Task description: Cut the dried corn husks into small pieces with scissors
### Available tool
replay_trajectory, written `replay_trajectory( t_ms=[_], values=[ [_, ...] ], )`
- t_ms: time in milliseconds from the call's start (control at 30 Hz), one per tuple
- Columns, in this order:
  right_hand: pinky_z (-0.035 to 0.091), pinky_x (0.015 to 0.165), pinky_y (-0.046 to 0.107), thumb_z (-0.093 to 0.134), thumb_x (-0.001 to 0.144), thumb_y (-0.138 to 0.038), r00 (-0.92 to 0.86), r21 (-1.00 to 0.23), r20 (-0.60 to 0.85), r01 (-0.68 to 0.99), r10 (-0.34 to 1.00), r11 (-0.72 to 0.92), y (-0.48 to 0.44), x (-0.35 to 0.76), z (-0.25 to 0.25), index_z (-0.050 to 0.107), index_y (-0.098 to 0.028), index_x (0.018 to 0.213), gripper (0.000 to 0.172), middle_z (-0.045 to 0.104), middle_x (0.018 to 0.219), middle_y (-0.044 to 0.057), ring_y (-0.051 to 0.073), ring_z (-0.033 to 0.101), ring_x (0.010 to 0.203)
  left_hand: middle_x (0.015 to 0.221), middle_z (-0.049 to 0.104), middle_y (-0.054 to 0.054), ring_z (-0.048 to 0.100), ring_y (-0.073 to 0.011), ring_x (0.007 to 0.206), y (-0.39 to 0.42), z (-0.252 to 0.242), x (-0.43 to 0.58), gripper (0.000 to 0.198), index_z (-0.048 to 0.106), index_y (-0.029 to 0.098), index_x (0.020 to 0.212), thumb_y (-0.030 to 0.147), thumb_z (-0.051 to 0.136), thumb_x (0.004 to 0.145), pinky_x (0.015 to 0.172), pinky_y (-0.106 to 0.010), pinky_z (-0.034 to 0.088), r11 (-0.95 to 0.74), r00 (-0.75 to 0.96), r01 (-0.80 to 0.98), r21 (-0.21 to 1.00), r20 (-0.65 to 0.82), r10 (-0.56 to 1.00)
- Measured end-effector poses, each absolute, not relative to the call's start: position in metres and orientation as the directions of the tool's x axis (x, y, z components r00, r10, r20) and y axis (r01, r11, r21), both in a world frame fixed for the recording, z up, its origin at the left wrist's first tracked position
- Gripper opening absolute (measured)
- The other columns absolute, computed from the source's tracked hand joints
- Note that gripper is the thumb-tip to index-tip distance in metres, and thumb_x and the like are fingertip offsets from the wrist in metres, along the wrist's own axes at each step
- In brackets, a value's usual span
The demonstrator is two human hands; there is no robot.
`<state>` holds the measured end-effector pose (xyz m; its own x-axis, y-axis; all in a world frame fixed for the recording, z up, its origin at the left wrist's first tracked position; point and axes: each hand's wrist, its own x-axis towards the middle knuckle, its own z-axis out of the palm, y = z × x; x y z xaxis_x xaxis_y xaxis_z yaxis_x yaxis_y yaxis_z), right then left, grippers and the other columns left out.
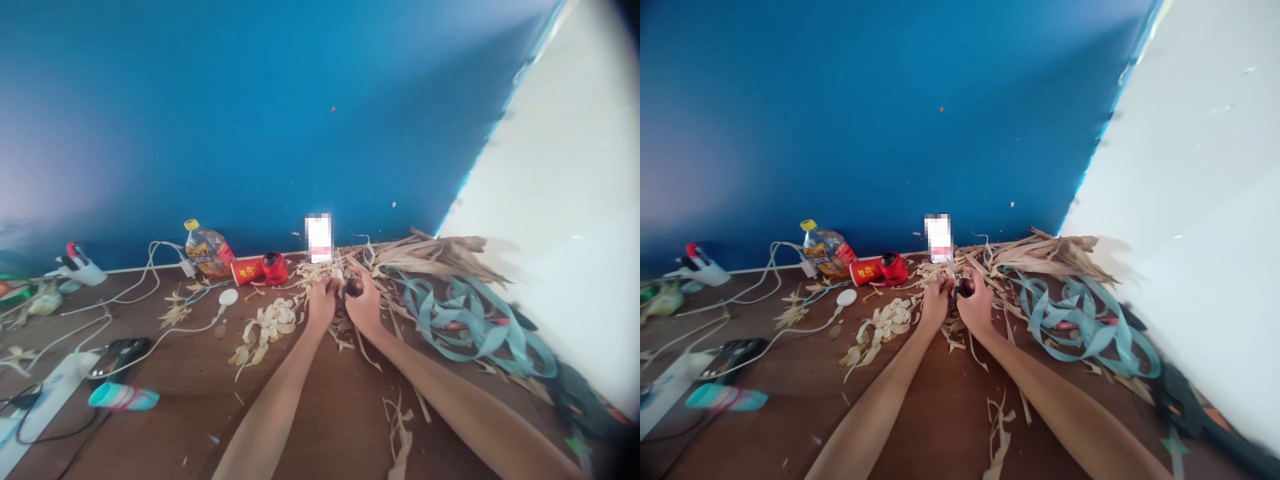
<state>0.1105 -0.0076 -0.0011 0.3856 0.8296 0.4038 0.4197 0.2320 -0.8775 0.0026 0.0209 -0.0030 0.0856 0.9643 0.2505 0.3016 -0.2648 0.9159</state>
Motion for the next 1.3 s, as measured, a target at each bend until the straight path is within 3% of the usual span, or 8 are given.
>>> replay_trajectory(
  t_ms=[133,267,433,667,833,1000,1133,1300],
  values=[
    [0.044,0.063,0.029,0.059,0.071,-0.025,0.374,-0.895,0.382,0.376,0.845,0.238,-0.007,0.111,0.0,0.059,-0.019,0.111,0.041,0.056,0.063,-0.004,0.016,0.053,0.059,0.071,0.065,-0.004,0.058,-0.0172,0.067,0.024,-0.007,0.0,0.025,0.059,0.018,0.073,0.034,0.046,0.089,0.068,-0.029,0.041,-0.239,0.013,0.347,0.907,0.25,0.968],
    [0.044,0.059,0.028,0.06,0.069,-0.024,0.407,-0.937,0.323,0.267,0.854,0.227,-0.002,0.114,-0.008,0.058,-0.018,0.105,0.036,0.061,0.066,-0.003,0.016,0.055,0.059,0.069,0.065,-0.004,0.06,-0.0161,0.064,0.032,-0.014,-0.006,0.027,0.054,0.019,0.077,0.038,0.04,0.091,0.066,-0.029,0.045,-0.123,-0.106,0.165,0.979,0.142,0.984],
    [0.047,0.059,0.03,0.059,0.072,-0.026,0.433,-0.954,0.29,0.204,0.853,0.221,0.003,0.116,-0.015,0.057,-0.018,0.106,0.035,0.064,0.067,-0.001,0.018,0.058,0.059,0.069,0.064,-0.003,0.06,-0.0157,0.065,0.032,-0.016,-0.006,0.03,0.053,0.019,0.073,0.041,0.044,0.09,0.067,-0.028,0.045,-0.204,-0.049,0.164,0.965,0.215,0.975],
    [0.047,0.09,0.038,0.06,0.071,-0.024,0.395,-0.898,0.422,0.308,0.816,0.315,0.003,0.114,-0.013,0.056,-0.021,0.117,0.046,0.066,0.109,0.008,0.023,0.061,0.101,0.068,0.061,-0.002,0.055,-0.0147,0.065,0.024,-0.006,-0.004,0.03,0.057,0.017,0.074,0.041,0.045,0.089,0.067,-0.026,0.042,-0.247,-0.028,0.2,0.948,0.257,0.966],
    [0.052,0.076,0.035,0.063,0.073,-0.029,0.33,-0.927,0.366,0.216,0.87,0.308,0.001,0.113,-0.01,0.054,-0.02,0.12,0.049,0.069,0.095,0.006,0.02,0.065,0.08,0.07,0.062,-0.002,0.056,-0.0143,0.068,0.023,-0.003,-0.003,0.029,0.057,0.017,0.074,0.039,0.046,0.089,0.069,-0.026,0.042,-0.255,0.026,0.212,0.943,0.256,0.966],
    [0.052,0.078,0.037,0.062,0.074,-0.029,0.375,-0.932,0.35,0.228,0.858,0.281,0.002,0.115,-0.012,0.057,-0.018,0.115,0.042,0.068,0.099,0.008,0.022,0.064,0.084,0.073,0.064,-0.002,0.057,-0.0148,0.068,0.024,-0.003,0.0,0.027,0.061,0.017,0.078,0.039,0.048,0.088,0.069,-0.026,0.041,-0.256,0.066,0.254,0.933,0.247,0.967],
    [0.051,0.076,0.035,0.062,0.072,-0.027,0.419,-0.932,0.353,0.236,0.837,0.275,0.002,0.114,-0.014,0.058,-0.018,0.114,0.043,0.068,0.102,0.008,0.021,0.063,0.086,0.064,0.057,0.0,0.052,-0.0134,0.063,0.024,-0.003,0.001,0.027,0.054,0.017,0.067,0.036,0.049,0.087,0.066,-0.026,0.038,-0.278,0.083,0.33,0.902,0.266,0.96],
    [0.05,0.065,0.031,0.064,0.069,-0.029,0.433,-0.953,0.297,0.197,0.851,0.232,0.01,0.122,-0.018,0.057,-0.016,0.117,0.05,0.068,0.079,0.003,0.018,0.061,0.069,0.059,0.049,0.002,0.046,-0.0121,0.06,0.025,-0.006,-0.003,0.03,0.049,0.018,0.064,0.034,0.045,0.088,0.063,-0.025,0.034,-0.285,0.092,0.343,0.895,0.27,0.959]
  ],
)
